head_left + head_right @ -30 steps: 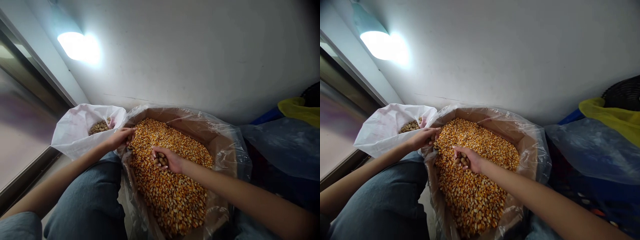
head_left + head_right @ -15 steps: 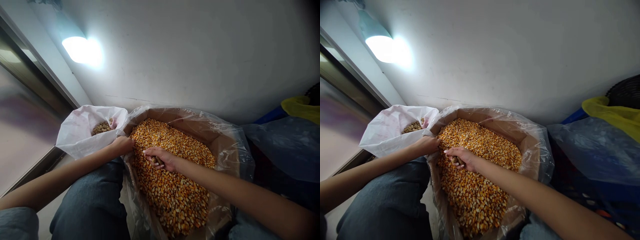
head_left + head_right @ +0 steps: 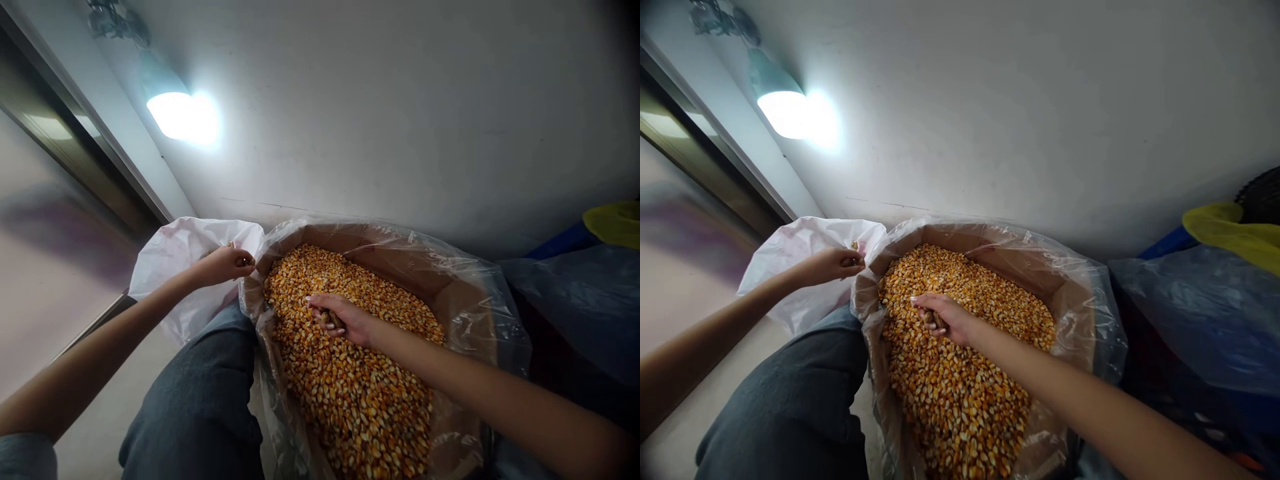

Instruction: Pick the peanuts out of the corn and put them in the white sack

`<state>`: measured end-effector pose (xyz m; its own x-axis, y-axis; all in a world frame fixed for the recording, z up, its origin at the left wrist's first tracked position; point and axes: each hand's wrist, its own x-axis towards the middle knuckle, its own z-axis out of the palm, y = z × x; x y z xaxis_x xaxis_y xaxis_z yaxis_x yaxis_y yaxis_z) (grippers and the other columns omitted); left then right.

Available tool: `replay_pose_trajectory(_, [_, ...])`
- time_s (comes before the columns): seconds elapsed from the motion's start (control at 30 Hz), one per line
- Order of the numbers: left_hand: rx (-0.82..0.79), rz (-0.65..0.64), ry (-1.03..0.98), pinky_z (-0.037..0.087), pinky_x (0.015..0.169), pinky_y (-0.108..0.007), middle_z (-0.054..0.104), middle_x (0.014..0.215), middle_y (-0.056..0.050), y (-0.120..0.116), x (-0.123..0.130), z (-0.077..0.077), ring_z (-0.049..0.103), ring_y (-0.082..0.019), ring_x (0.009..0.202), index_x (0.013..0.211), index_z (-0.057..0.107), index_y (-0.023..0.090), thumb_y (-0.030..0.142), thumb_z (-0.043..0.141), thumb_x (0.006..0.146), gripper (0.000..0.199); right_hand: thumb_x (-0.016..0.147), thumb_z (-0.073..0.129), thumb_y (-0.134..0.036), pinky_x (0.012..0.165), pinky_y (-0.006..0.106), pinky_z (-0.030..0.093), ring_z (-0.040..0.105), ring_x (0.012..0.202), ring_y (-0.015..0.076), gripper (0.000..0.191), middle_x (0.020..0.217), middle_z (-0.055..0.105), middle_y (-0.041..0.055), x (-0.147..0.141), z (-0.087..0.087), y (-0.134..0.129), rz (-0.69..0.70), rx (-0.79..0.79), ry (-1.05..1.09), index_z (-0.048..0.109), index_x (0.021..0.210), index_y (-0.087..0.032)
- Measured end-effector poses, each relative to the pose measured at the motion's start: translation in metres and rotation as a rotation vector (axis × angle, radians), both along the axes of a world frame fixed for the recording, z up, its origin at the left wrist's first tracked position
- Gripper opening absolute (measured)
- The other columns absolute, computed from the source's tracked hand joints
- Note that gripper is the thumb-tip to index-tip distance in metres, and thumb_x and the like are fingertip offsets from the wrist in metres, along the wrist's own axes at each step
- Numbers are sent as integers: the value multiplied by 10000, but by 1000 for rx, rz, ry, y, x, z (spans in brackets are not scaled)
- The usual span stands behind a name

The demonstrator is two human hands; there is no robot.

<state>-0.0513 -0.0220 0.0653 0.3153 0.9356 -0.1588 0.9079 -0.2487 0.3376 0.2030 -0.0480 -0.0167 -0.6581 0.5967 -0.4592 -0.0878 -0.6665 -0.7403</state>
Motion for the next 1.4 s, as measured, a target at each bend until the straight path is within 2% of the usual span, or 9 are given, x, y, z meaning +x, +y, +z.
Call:
replay_pose_trajectory(0.13, [-219, 77, -322, 272, 385, -168, 448, 471, 48, -3, 3, 9, 372, -45, 405, 661, 539, 152, 411, 524, 675, 260, 653, 598, -310, 296, 117, 115, 299, 357, -1, 214, 555, 405, -69, -3, 0, 0, 0, -6, -48, 448, 677, -160])
replay_pose_trajectory(0.33, [-636, 289, -998, 90, 276, -130, 371, 473, 67, -7, 42, -9, 180, 7, 302, 661, 452, 152, 384, 501, 726, 246, 637, 610, -310, 293, 117, 118, 303, 359, 3, 217, 548, 409, -70, -4, 5, -1, -7, 14, -45, 457, 689, -165])
replay_pose_trajectory(0.5, [-794, 373, -1195, 82, 253, -111, 329, 471, 78, -7, 52, -13, 141, 6, 306, 718, 482, 147, 380, 459, 755, 237, 627, 622, -312, 293, 119, 115, 312, 360, 4, 230, 557, 415, -69, 1, 2, -2, -32, 11, -48, 458, 704, -170])
replay_pose_trajectory(0.73, [-314, 246, -853, 169, 303, -125, 341, 442, 72, -14, 54, -19, 265, -5, 341, 647, 483, 141, 448, 545, 683, 315, 635, 615, -324, 306, 118, 125, 313, 362, 7, 232, 554, 417, -72, 0, 3, -2, -4, 17, -72, 452, 716, -180])
replay_pose_trajectory(0.97, [-397, 321, -955, 112, 294, -137, 387, 447, 62, -12, 45, -19, 222, -9, 303, 741, 504, 154, 385, 482, 719, 233, 638, 597, -360, 320, 134, 124, 311, 372, 13, 233, 580, 419, -66, -1, 0, -3, 11, 97, -173, 470, 729, -187])
replay_pose_trajectory(1.07, [-482, 426, -1027, 91, 290, -150, 339, 391, 71, -9, 38, -21, 180, -28, 288, 707, 470, 173, 366, 427, 718, 199, 677, 542, -396, 332, 167, 195, 331, 376, 35, 234, 585, 457, -45, -3, 0, 1, -3, 357, -389, 536, 772, -182])
replay_pose_trajectory(1.17, [-491, 433, -952, 103, 294, -173, 271, 370, 82, -4, 31, -28, 157, -44, 291, 654, 428, 187, 450, 398, 716, 272, 702, 513, -399, 473, 218, 351, 480, 519, 98, 259, 650, 565, 11, -12, 6, 11, 21, 847, -650, 607, 791, -175])
replay_pose_trajectory(1.27, [-247, 302, -515, 209, 343, -191, 339, 411, 57, 1, 27, -40, 271, -60, 342, 617, 458, 177, 479, 441, 691, 312, 698, 522, -417, 631, 273, 389, 556, 741, 182, 288, 807, 631, 50, -34, 12, 20, 113, 1187, -866, 625, 870, -210])
replay_pose_trajectory(1.4, [29, 189, -91, 354, 524, -265, 411, 446, 2, 6, 26, -57, 454, -146, 524, 499, 481, 169, 332, 523, 646, 224, 698, 536, -359, 650, 321, 389, 567, 792, 251, 277, 849, 636, 113, -61, 11, 27, 278, 1304, -1092, 617, 899, -186])
